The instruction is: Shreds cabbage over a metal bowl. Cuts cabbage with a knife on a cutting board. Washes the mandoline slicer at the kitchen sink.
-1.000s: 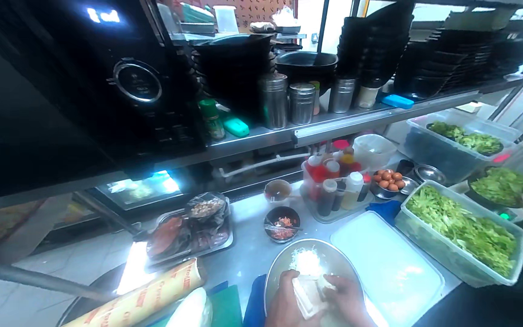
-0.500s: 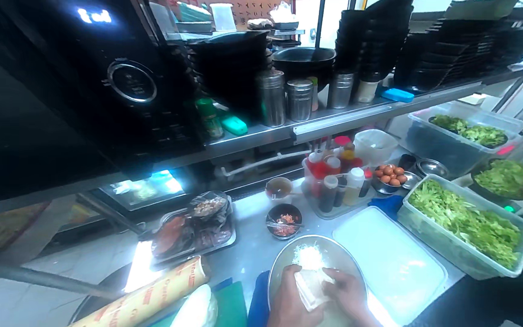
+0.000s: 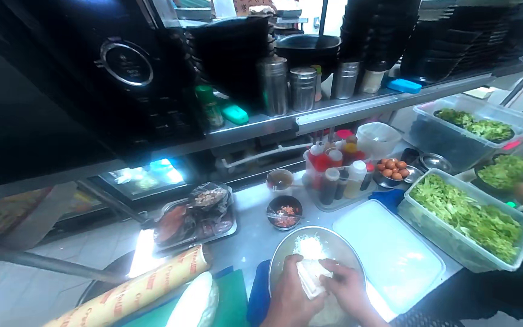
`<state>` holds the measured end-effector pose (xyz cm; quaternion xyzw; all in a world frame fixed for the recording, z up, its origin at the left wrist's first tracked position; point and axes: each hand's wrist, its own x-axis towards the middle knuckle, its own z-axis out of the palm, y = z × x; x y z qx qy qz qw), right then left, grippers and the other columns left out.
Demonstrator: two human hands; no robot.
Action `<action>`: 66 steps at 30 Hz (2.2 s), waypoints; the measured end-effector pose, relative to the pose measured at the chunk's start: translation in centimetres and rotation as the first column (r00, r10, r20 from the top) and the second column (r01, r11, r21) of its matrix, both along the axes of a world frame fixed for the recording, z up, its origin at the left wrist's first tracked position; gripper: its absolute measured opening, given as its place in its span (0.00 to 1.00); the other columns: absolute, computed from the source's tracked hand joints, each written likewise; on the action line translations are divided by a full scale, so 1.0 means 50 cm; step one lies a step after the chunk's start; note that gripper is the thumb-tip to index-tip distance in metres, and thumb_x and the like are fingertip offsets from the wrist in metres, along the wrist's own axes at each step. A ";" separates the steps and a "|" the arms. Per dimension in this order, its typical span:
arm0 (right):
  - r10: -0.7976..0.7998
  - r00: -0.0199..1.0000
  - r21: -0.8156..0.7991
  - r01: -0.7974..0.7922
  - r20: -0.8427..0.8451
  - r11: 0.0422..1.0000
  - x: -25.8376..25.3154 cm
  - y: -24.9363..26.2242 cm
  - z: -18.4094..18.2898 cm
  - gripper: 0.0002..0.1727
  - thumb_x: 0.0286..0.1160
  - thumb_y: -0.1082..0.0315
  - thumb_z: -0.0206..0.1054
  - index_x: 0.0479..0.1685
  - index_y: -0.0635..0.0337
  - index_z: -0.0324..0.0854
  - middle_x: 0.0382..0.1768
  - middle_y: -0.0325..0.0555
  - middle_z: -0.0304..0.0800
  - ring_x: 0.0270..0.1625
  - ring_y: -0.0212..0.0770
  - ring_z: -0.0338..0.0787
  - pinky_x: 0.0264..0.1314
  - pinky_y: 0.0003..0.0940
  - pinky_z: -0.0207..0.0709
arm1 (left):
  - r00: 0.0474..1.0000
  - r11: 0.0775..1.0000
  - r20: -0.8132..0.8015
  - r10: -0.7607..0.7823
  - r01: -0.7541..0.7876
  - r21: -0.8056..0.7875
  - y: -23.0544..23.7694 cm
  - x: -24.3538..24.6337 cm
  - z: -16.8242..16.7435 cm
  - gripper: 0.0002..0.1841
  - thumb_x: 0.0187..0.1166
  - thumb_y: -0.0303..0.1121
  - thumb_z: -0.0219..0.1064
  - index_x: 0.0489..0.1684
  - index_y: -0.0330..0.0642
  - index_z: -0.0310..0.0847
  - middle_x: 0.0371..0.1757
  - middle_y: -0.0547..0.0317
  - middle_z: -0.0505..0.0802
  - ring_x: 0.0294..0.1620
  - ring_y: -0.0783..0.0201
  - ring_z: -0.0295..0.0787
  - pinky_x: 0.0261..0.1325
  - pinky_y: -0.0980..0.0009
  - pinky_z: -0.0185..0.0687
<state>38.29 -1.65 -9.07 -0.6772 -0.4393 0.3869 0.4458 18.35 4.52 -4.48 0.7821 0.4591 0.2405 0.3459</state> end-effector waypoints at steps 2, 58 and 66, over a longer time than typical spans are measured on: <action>-0.033 0.997 -0.074 0.039 0.071 0.997 0.021 0.012 -0.056 0.21 0.67 0.55 0.79 0.62 0.39 0.93 0.56 0.26 0.95 0.45 0.27 0.93 0.51 0.34 0.91 | 1.000 1.000 -0.004 -0.005 0.005 0.003 0.004 0.002 0.003 0.59 0.41 0.62 0.89 0.78 0.43 0.64 0.65 0.55 0.86 0.58 0.68 0.89 0.61 0.63 0.91; 0.194 0.952 -0.064 -0.184 0.237 0.981 0.041 0.004 -0.048 0.21 0.82 0.54 0.67 0.69 0.47 0.88 0.70 0.38 0.89 0.71 0.30 0.87 0.77 0.36 0.80 | 1.000 1.000 0.011 0.011 -0.011 0.023 -0.003 -0.004 0.001 0.57 0.42 0.61 0.89 0.77 0.40 0.66 0.67 0.51 0.85 0.57 0.64 0.90 0.60 0.61 0.91; 0.093 0.979 -0.112 -0.074 0.184 0.991 0.045 0.006 -0.074 0.18 0.74 0.53 0.73 0.61 0.44 0.93 0.58 0.33 0.96 0.55 0.30 0.94 0.64 0.40 0.88 | 1.000 0.999 0.015 0.010 -0.011 0.030 -0.010 -0.009 0.003 0.57 0.43 0.61 0.89 0.76 0.39 0.68 0.67 0.50 0.86 0.57 0.61 0.91 0.59 0.58 0.92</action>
